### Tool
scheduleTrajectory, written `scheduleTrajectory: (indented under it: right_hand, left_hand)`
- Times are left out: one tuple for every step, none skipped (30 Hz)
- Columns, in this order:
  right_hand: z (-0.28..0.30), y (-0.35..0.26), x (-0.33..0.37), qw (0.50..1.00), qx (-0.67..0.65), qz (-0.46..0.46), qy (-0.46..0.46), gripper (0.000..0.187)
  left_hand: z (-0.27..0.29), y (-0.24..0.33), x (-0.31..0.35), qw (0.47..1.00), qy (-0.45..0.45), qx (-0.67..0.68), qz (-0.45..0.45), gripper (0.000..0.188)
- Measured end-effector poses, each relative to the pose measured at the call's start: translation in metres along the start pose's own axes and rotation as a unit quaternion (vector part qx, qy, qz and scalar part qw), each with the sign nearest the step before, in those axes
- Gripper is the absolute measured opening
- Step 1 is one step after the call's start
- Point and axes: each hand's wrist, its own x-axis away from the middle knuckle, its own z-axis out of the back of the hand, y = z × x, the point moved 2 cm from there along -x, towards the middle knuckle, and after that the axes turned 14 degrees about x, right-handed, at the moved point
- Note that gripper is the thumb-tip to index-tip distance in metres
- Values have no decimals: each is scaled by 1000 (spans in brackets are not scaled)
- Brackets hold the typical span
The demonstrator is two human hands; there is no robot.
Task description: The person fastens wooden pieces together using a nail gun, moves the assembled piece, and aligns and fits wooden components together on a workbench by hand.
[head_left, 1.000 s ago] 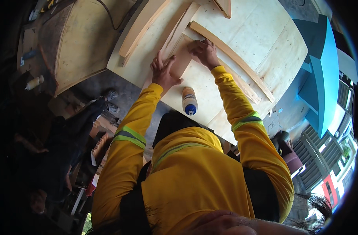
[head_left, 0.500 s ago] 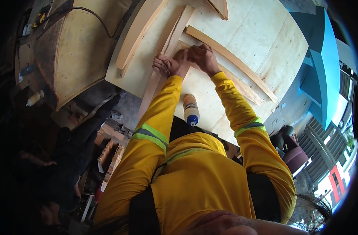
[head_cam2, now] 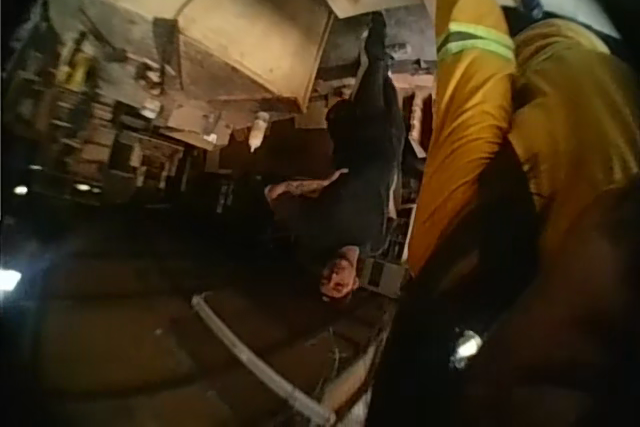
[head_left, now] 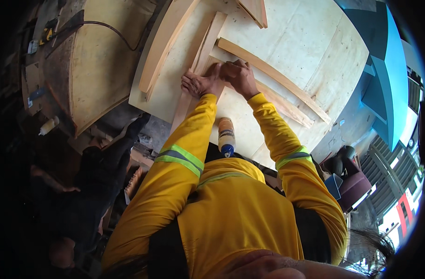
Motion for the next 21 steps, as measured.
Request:
scheduleTrajectory:
  right_hand:
    - [0,0,2,1000,-1,-2,-1,15]
    - [-2,2,1,1000,1,-1,-8,15]
    - [-3,3,1,1000,4,1,-16,15]
    - [-4,4,1,1000,8,2,-23,16]
    - [-5,4,2,1000,7,2,-22,16]
    - [-5,4,4,1000,13,-1,-20,19]
    - [-7,4,5,1000,20,-4,-18,23]
    - [-9,4,6,999,27,-6,-16,26]
    - [-12,6,8,999,28,-5,-15,26]
    - [-16,7,10,999,32,-22,-22,32]
    - [-20,8,13,998,36,-38,-30,37]
    - [-21,8,13,997,39,-53,-39,42]
    - [-19,10,15,997,39,-50,-40,42]
    - [-10,10,14,998,25,-57,-24,47]
    - [2,13,13,998,10,-63,-9,51]
    - [14,16,11,998,-6,-68,6,55]
    - [36,21,7,994,65,-75,47,57]
    - [55,29,9,984,135,-81,85,59]
    - [62,45,16,984,135,-80,82,59]
    - [66,62,23,977,187,-75,70,57]
    - [66,73,28,967,239,-70,59,55]
  left_hand:
    - [1,1,0,1000,8,16,-12,111]
    - [-1,0,0,1000,9,15,-12,111]
    - [-2,0,0,999,15,27,-23,111]
    - [-3,0,1,998,21,39,-33,111]
    - [-4,0,2,997,27,52,-44,111]
    - [-4,0,3,997,28,52,-45,111]
    - [-5,-2,3,997,37,47,-58,110]
    - [-7,-4,3,996,46,41,-71,109]
    - [-8,-4,4,994,55,37,-84,108]
    - [-10,-4,3,994,56,39,-84,108]
    - [-11,-6,3,993,60,45,-86,107]
    - [-11,-8,3,993,63,49,-86,107]
    - [-12,-10,3,993,67,53,-86,106]
    - [-10,-9,3,993,67,54,-85,106]
    - [-9,-9,4,994,53,54,-80,106]
    - [-8,-9,5,995,38,53,-76,106]
    - [-5,-7,4,996,23,52,-71,106]
    - [-2,-7,4,996,23,50,-67,106]
    - [-1,-4,4,997,14,50,-61,107]
    - [0,-2,4,997,5,49,-55,107]
    - [0,-1,3,998,-2,49,-49,108]
